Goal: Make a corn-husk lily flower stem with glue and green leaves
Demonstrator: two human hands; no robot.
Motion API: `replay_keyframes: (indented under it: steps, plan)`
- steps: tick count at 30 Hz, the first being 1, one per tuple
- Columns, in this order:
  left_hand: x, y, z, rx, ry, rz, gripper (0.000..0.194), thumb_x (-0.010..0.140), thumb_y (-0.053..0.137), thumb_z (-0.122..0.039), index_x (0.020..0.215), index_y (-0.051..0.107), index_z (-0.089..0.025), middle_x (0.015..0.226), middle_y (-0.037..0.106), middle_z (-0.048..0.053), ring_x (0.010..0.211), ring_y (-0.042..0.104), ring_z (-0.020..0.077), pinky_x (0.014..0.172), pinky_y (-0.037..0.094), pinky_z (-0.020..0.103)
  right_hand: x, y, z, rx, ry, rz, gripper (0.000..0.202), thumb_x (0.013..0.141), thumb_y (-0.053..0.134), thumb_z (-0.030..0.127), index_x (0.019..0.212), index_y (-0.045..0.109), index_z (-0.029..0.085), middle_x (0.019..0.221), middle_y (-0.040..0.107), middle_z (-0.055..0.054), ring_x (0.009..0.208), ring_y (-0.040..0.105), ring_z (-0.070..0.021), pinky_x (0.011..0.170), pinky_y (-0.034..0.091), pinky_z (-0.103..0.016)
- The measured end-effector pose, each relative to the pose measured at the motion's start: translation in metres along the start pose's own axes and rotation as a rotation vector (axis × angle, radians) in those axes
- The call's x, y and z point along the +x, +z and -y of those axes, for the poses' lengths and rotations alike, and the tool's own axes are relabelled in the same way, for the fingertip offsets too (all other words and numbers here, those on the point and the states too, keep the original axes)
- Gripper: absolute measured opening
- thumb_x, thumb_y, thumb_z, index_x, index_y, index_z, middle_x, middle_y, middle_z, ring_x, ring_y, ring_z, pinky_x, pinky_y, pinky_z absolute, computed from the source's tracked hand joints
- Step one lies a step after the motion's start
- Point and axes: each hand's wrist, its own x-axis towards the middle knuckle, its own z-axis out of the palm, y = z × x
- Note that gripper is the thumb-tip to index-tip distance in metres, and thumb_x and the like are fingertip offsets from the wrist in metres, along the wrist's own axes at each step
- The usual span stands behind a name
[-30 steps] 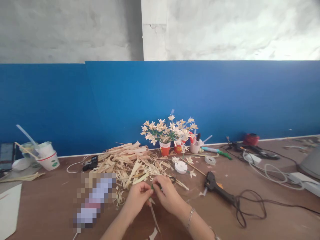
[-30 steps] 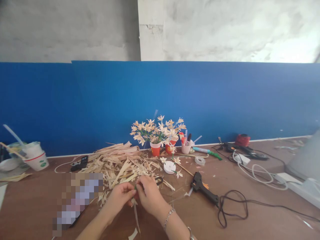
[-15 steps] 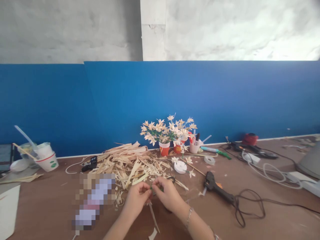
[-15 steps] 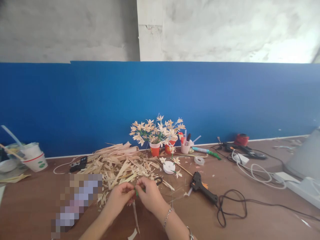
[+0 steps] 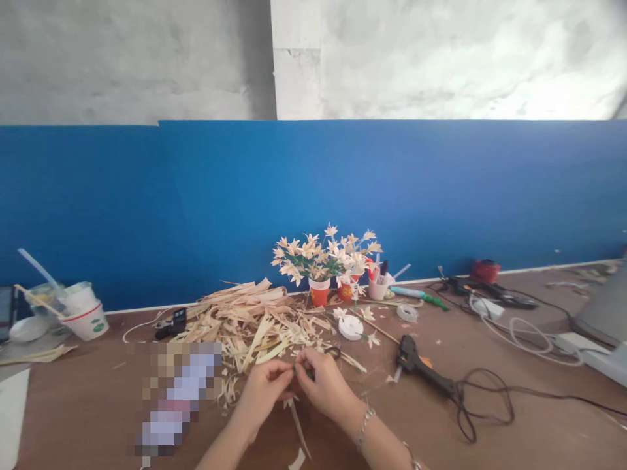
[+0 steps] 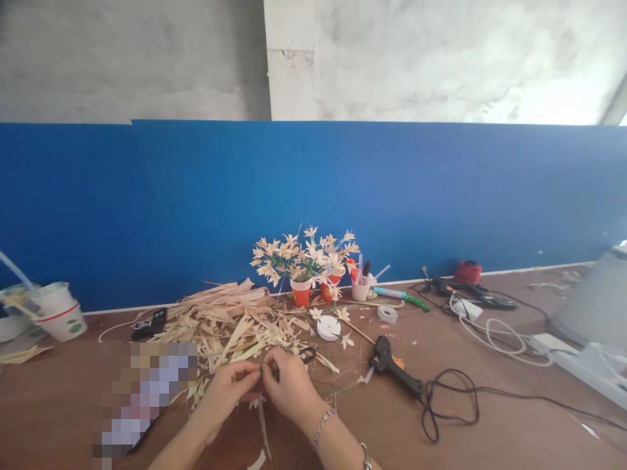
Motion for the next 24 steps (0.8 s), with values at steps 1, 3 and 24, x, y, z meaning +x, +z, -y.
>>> replay_keyframes:
  steps: [1,3,24]
  plan:
    - [0.000,0.000,0.000,0.007,-0.001,0.004,0.031,0.059,0.069,-0.043,0.070,0.067,-0.014,0.064,0.064,0.001,0.063,0.059,0.0151,0.061,0.049,0.027,0.000,0.000,-0.001,0.002,0.000,0.006,0.009,0.077,0.046,0.014,0.076,0.055,0.017,0.060,0.055,0.002,0.054,0.048,-0.0110,0.051,0.032,-0.020]
    - [0.001,-0.001,0.000,0.016,-0.014,-0.007,0.031,0.058,0.069,-0.043,0.067,0.066,-0.014,0.060,0.062,0.000,0.058,0.057,0.0141,0.056,0.048,0.026,0.000,0.000,-0.001,-0.001,0.000,0.019,0.010,0.078,0.046,0.014,0.076,0.055,0.018,0.059,0.055,0.002,0.054,0.048,-0.0110,0.051,0.032,-0.020]
    - [0.004,-0.019,-0.005,0.002,0.088,-0.115,0.027,0.066,0.065,-0.040,0.070,0.059,-0.014,0.061,0.067,0.004,0.050,0.057,0.0123,0.031,0.026,0.014,0.006,-0.016,-0.011,-0.009,0.127,-0.138,0.028,0.086,0.041,0.034,0.077,0.062,0.016,0.066,0.064,-0.003,0.061,0.056,-0.0150,0.058,0.038,-0.022]
